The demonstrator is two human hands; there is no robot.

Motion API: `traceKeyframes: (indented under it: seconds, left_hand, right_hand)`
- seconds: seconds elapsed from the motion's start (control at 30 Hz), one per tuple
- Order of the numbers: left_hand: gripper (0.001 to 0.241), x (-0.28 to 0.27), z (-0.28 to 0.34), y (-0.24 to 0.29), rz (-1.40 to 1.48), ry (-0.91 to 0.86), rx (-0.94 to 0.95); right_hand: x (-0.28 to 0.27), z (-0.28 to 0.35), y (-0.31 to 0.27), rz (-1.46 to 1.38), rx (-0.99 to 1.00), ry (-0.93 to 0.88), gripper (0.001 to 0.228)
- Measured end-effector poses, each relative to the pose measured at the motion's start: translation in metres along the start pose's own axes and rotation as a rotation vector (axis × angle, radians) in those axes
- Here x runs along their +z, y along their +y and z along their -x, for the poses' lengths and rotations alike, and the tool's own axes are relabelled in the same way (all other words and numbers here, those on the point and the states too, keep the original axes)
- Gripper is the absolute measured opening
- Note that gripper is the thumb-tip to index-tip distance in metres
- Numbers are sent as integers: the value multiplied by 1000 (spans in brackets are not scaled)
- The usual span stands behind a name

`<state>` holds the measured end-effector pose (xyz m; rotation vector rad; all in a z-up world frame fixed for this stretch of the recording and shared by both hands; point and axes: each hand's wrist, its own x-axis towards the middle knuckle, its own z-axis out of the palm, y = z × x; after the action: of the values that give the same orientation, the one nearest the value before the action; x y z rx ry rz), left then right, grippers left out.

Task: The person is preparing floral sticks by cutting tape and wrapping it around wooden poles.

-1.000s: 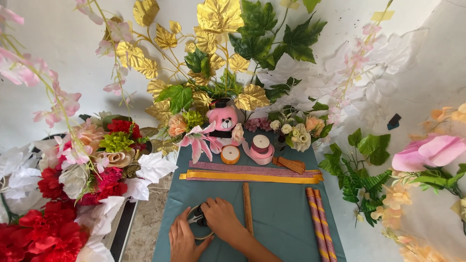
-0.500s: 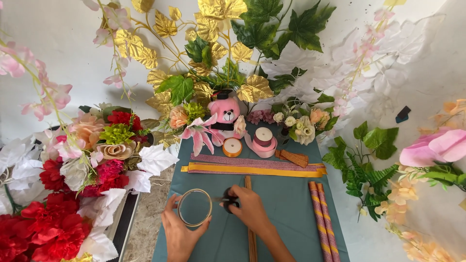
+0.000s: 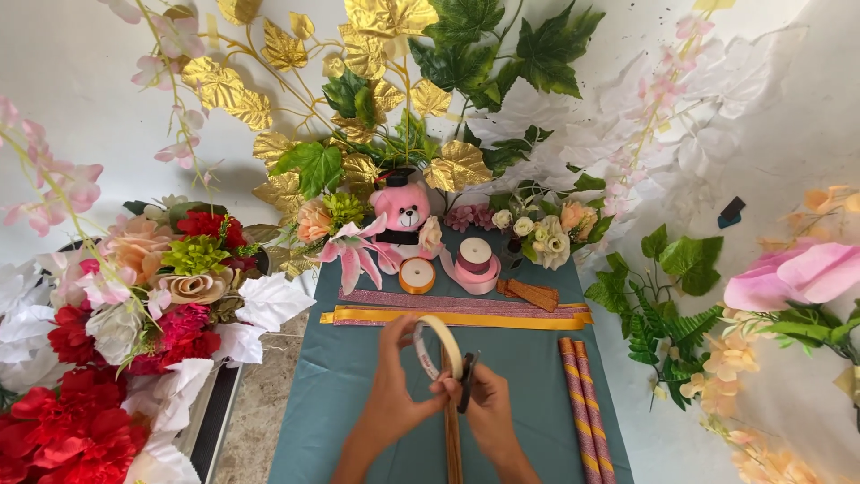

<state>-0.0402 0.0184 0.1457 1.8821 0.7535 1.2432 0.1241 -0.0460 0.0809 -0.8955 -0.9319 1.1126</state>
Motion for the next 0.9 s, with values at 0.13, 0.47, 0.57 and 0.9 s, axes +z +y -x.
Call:
traceKeyframes:
  seconds: [0.13, 0.47, 0.57, 0.9]
  left_hand:
    - [107, -18, -41, 34, 212, -239, 8]
    - [107, -47, -80, 47, 178, -757, 100]
    - [91, -51, -83, 19, 287, -821, 102]
    - [35, -2, -82, -48, 339, -592, -95]
  right_hand:
    - [-2, -11, -49, 6, -48, -24, 17]
    - [12, 3, -63, 374, -223, -105, 9]
    - [6, 7, -53, 494, -169, -116, 8]
    - [-4, -5, -16, 533, 67, -42, 18]
